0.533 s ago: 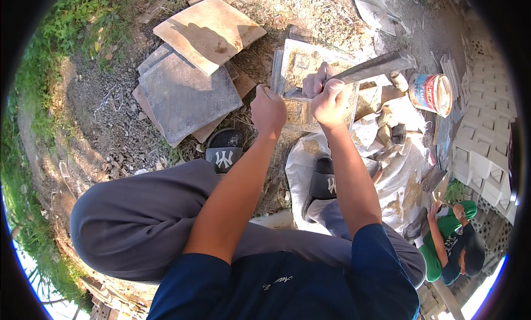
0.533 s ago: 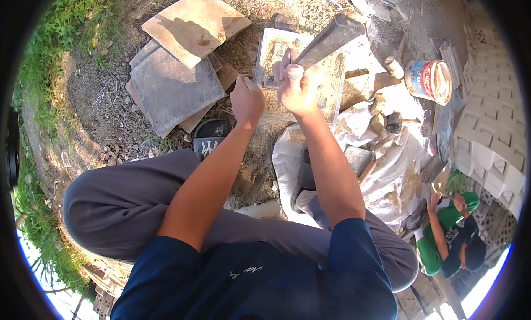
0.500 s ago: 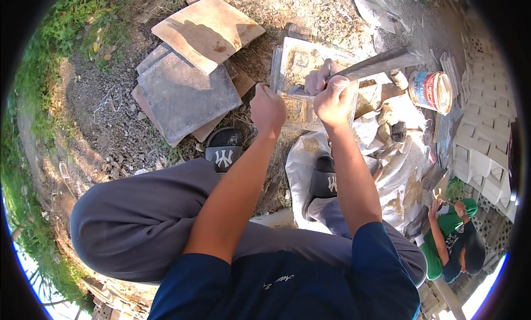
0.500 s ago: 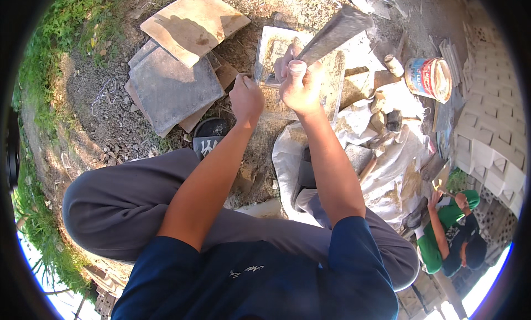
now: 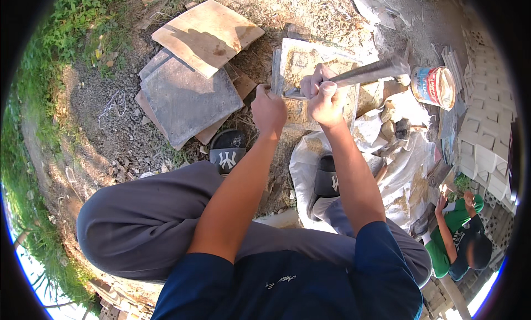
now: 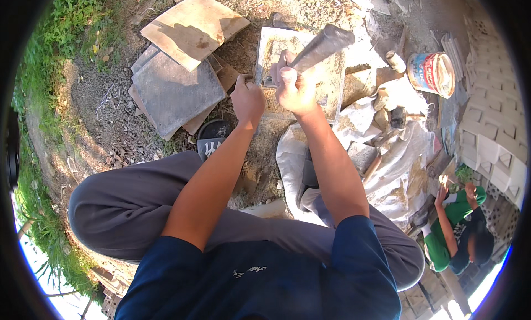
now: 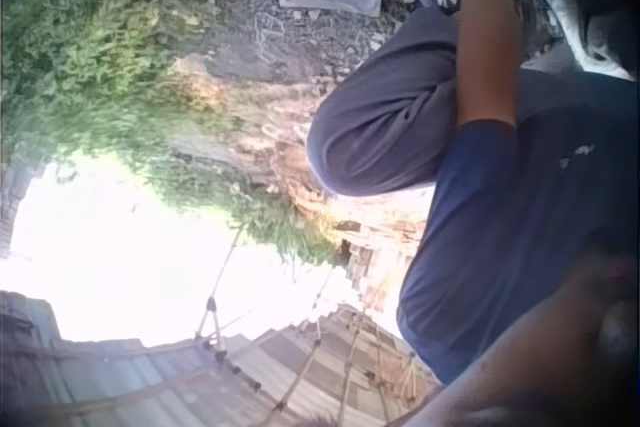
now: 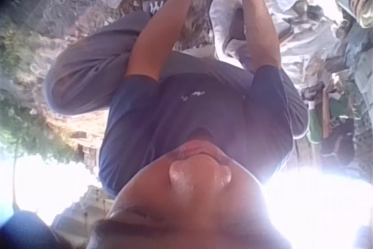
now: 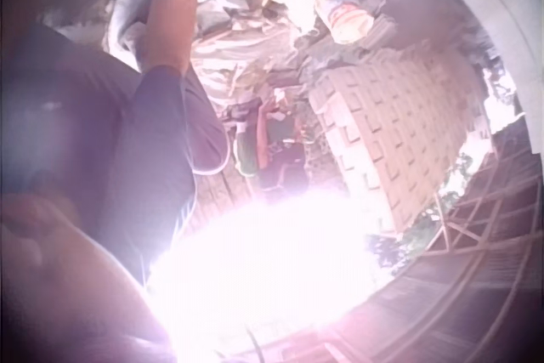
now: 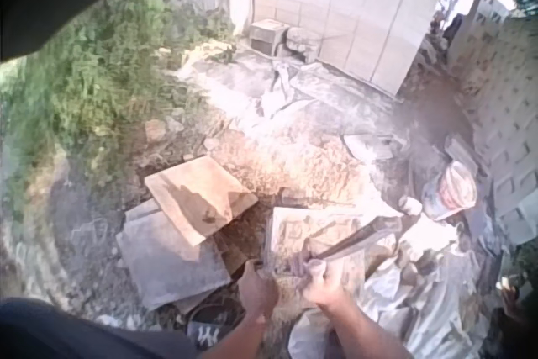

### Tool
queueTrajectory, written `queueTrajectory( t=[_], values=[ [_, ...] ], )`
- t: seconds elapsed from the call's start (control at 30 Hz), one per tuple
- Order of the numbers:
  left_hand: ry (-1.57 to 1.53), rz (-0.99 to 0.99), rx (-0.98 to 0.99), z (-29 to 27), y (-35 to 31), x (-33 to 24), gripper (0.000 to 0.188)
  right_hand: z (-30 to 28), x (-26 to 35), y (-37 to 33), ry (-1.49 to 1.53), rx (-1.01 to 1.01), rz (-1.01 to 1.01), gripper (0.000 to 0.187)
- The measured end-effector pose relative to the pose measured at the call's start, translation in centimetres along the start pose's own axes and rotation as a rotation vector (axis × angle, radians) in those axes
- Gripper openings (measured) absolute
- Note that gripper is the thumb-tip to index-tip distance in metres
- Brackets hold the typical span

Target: The person uses a hammer and a chisel by hand to carve and shape a sandy material inside a square mold.

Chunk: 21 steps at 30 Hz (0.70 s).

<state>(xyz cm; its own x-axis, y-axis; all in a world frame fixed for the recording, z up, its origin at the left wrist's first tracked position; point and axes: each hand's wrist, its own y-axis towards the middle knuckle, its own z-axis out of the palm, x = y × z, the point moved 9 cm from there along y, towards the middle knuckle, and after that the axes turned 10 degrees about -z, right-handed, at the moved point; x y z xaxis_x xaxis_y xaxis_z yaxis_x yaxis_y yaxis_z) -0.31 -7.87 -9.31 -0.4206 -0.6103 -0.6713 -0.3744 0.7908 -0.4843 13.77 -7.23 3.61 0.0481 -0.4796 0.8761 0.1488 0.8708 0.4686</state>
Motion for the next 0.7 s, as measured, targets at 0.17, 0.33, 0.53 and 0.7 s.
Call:
queueTrajectory(
  t=[0.17, 0.33, 0.53, 0.7],
  values=[
    [-0.003, 0.016, -0.019, -0.7, -0.1, 0.8, 0.031, 0.6, 4.3, 1.2, 0.035, 0.075, -0.163, 0.068],
    [0.02, 0.006, -0.016, -0.4, 0.3, 0.1, 0.032, 0.2, 0.6, 1.1, -0.068, -0.011, -0.091, 0.062],
    [0.021, 0.001, 0.008, -0.3, -0.3, 0.5, 0.032, 0.4, 1.2, 0.9, -0.004, -0.01, -0.086, 0.067],
    [0.015, 0.006, -0.015, -1.0, 0.3, 0.7, 0.03, 0.5, 3.6, 1.9, 0.085, 0.028, -0.161, 0.065]
  ],
)
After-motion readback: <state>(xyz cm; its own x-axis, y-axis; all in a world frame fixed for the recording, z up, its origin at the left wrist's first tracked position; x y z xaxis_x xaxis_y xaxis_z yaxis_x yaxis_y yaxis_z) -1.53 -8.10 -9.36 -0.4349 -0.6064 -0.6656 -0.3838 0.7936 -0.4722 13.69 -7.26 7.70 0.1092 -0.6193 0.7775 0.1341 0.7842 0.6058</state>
